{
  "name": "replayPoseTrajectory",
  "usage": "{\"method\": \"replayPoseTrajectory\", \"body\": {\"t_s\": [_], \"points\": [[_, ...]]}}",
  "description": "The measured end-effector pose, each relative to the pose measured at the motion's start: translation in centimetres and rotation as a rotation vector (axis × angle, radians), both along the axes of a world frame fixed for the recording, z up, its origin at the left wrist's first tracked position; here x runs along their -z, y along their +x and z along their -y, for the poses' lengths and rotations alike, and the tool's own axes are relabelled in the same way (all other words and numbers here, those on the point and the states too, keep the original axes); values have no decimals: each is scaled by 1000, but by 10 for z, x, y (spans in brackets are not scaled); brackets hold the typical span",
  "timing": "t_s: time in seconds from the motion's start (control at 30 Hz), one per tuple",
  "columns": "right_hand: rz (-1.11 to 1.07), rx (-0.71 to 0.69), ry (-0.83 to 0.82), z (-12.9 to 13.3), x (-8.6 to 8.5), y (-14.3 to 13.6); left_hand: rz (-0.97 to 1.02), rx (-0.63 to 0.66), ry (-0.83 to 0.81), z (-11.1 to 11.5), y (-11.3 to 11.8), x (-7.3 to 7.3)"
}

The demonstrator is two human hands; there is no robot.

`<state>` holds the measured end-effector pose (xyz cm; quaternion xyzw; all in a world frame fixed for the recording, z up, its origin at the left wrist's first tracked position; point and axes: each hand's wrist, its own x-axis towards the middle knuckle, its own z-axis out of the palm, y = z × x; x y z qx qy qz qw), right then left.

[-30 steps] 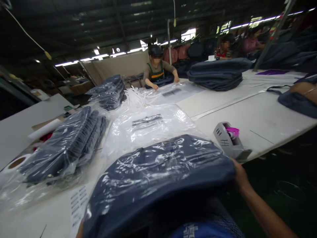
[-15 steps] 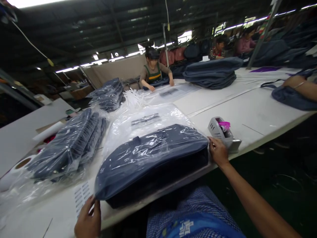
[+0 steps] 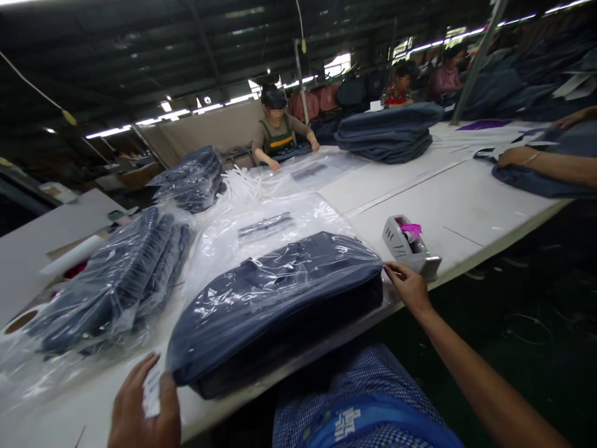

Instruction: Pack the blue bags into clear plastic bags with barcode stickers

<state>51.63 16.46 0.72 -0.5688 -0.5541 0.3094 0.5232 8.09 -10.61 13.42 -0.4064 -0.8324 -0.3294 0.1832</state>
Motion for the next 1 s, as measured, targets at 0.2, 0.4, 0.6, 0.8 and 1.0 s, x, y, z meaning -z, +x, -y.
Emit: {"method": "replayPoseTrajectory", "body": {"t_s": [0.2, 0.4, 0.6, 0.8, 1.0], "points": [[26, -28, -43, 6, 2, 3, -237, 695, -522, -103, 65, -23], [-13, 13, -115, 28, 2, 8, -145, 808, -809, -131, 103, 16], [-396, -438, -793, 105, 0, -34, -200, 724, -673, -102, 118, 65], [-743, -532, -842, 146, -7, -99, -240, 753, -561, -94, 119, 83], [-865, -550, -842, 143, -17, -102, -254, 772, -508, -92, 117, 89]]}}
